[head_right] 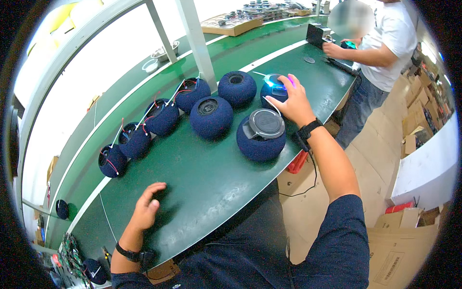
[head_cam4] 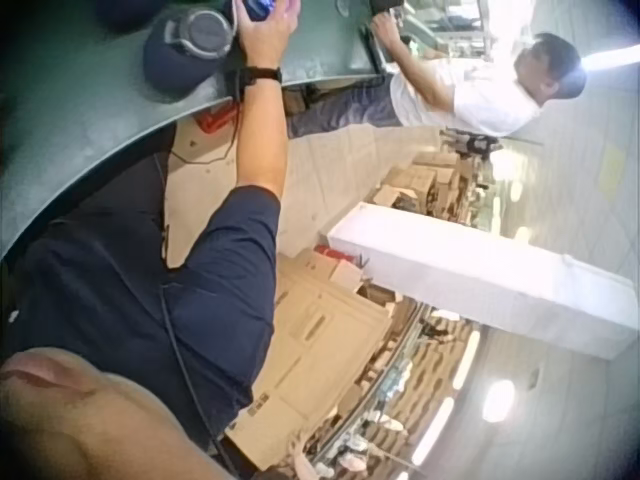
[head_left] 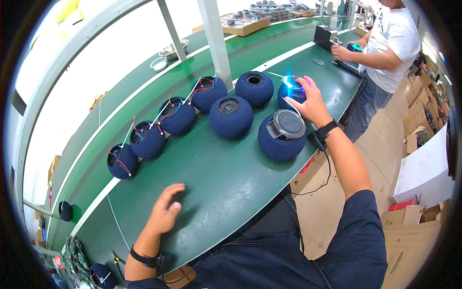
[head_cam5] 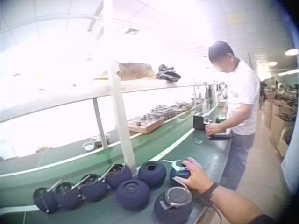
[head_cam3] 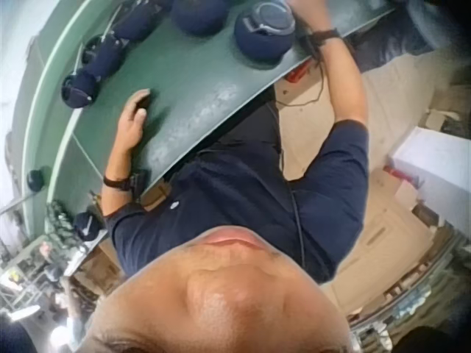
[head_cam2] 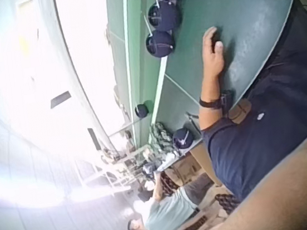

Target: Assembling blue spherical smart speakers by connecting internal components and circuit boards.

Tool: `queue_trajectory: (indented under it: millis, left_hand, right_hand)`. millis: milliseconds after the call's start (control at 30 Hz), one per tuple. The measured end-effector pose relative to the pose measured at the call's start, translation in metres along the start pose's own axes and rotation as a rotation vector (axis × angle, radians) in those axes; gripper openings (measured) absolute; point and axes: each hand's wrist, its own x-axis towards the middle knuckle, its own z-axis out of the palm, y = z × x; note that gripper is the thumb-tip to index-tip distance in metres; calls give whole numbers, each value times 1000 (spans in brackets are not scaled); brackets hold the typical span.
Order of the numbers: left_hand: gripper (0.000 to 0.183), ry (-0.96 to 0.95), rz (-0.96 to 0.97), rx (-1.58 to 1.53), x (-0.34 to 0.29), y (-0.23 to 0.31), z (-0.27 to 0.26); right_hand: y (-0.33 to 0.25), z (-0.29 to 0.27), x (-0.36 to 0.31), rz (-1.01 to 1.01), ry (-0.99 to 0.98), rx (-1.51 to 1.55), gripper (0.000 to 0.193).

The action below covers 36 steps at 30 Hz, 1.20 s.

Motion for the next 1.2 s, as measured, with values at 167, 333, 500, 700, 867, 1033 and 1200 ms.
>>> queue_trajectory:
  millis: [167, 333, 500, 700, 867, 1033, 1200]
  left_hand:
    - [55, -381, 102, 47, 1, 47, 20]
    - [56, -460, 133, 51, 13, 47, 43]
    - [58, -418, 228, 27, 38, 34, 63]
    - [61, -487, 387, 76, 79, 41, 77]
    - [60, -601, 580, 109, 104, 51, 93]
    - [58, -546, 584, 168, 93, 49, 85]
    - [43, -551, 644, 162, 86, 62, 74]
  right_hand:
    - [5, 1, -1, -2, 28, -17, 75]
    - [-1, -2, 0, 11, 9, -3, 77]
    - [4, 3, -1, 6, 22, -28, 78]
    - [2, 1, 1, -7, 5, 4, 87]
    - [8, -46, -31, -6, 73, -97, 93]
    - [-24, -93, -166, 343, 449, 216, 23]
    - [-9, -23, -364, 1019, -28, 242, 45]
